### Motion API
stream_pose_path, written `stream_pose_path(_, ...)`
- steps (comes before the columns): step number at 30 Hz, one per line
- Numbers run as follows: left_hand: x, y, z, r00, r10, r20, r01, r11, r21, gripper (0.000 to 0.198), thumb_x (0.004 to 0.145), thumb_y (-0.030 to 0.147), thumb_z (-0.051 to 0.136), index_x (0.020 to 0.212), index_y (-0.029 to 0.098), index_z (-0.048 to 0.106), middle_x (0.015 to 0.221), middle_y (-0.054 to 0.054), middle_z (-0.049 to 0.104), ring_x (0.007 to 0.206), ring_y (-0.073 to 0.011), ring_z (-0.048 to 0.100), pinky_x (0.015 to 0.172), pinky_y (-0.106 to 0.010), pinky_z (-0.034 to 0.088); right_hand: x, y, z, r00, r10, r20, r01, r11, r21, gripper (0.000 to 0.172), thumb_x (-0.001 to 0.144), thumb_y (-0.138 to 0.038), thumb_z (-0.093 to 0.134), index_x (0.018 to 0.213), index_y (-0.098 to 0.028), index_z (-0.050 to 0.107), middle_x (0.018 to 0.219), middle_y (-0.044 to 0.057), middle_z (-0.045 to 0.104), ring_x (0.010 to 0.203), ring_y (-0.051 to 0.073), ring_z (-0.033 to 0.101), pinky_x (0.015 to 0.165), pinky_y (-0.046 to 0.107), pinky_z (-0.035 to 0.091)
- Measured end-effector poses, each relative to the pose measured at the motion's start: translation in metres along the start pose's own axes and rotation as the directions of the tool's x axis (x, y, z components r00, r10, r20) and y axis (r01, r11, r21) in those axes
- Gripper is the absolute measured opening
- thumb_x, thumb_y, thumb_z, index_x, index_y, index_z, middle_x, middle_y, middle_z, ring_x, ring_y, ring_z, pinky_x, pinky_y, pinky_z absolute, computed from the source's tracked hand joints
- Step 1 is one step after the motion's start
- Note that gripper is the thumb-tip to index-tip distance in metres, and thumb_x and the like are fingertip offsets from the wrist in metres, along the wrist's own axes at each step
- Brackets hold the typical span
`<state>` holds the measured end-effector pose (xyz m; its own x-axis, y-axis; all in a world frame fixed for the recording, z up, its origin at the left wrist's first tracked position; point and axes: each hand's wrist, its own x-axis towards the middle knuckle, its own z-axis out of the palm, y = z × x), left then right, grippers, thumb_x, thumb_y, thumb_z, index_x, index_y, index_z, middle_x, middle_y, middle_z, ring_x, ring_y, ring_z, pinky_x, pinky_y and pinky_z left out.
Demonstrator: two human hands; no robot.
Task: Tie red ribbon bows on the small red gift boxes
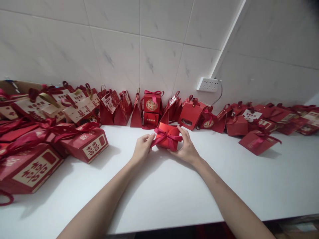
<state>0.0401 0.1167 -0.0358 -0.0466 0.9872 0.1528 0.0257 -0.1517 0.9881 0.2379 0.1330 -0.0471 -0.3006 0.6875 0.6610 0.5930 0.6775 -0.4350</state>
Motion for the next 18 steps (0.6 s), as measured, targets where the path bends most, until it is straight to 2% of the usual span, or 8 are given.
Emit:
stream_pose_path(5,-0.005,0.002,0.003,0.989,0.038,0.144,-0.046,0.998,0.051,0.038,0.072,0.050,0.062,0.060,0.018,0.045,0.040,0.008,0.042,0.036,-0.0053,0.035,0.041,-0.018,0.024,0.001,0.003,0.000,0.999,0.018,-0.042,-0.019,0.999,-0.030,0.090,0.066,-0.038,0.073,0.138,-0.027,0.021,0.130,0.014,0.039,0.124,0.030,0.040,0.103,0.051,0.038)
stream_pose_path(7,-0.006,0.001,0.004,0.986,0.045,0.164,-0.057,0.995,0.075,0.035,0.072,0.048,0.061,0.062,0.018,0.046,0.041,0.008,0.043,0.036,-0.0058,0.036,0.042,-0.018,0.025,0.001,0.005,0.001,0.996,0.021,-0.081,-0.024,0.999,-0.039,0.089,0.066,-0.039,0.073,0.138,-0.025,0.023,0.130,0.015,0.039,0.124,0.030,0.040,0.102,0.050,0.039)
stream_pose_path(13,-0.001,-0.003,0.001,0.993,-0.076,0.090,0.056,0.977,0.208,0.031,0.078,0.044,0.051,0.060,0.018,0.050,0.036,0.007,0.042,0.035,-0.0083,0.037,0.043,-0.020,0.028,0.003,0.010,0.000,0.981,0.041,-0.191,-0.057,0.995,-0.079,0.087,0.068,-0.045,0.071,0.137,-0.024,0.022,0.130,0.016,0.038,0.125,0.030,0.039,0.102,0.051,0.039)
stream_pose_path(18,0.000,-0.006,0.000,0.992,-0.118,0.042,0.104,0.966,0.239,0.021,0.070,0.027,0.054,0.052,0.018,0.049,0.034,0.006,0.043,0.034,-0.0091,0.037,0.042,-0.021,0.027,0.004,0.012,-0.003,0.955,0.023,-0.297,-0.061,0.991,-0.118,0.087,0.068,-0.045,0.071,0.137,-0.023,0.022,0.131,0.017,0.037,0.126,0.030,0.038,0.104,0.050,0.036)
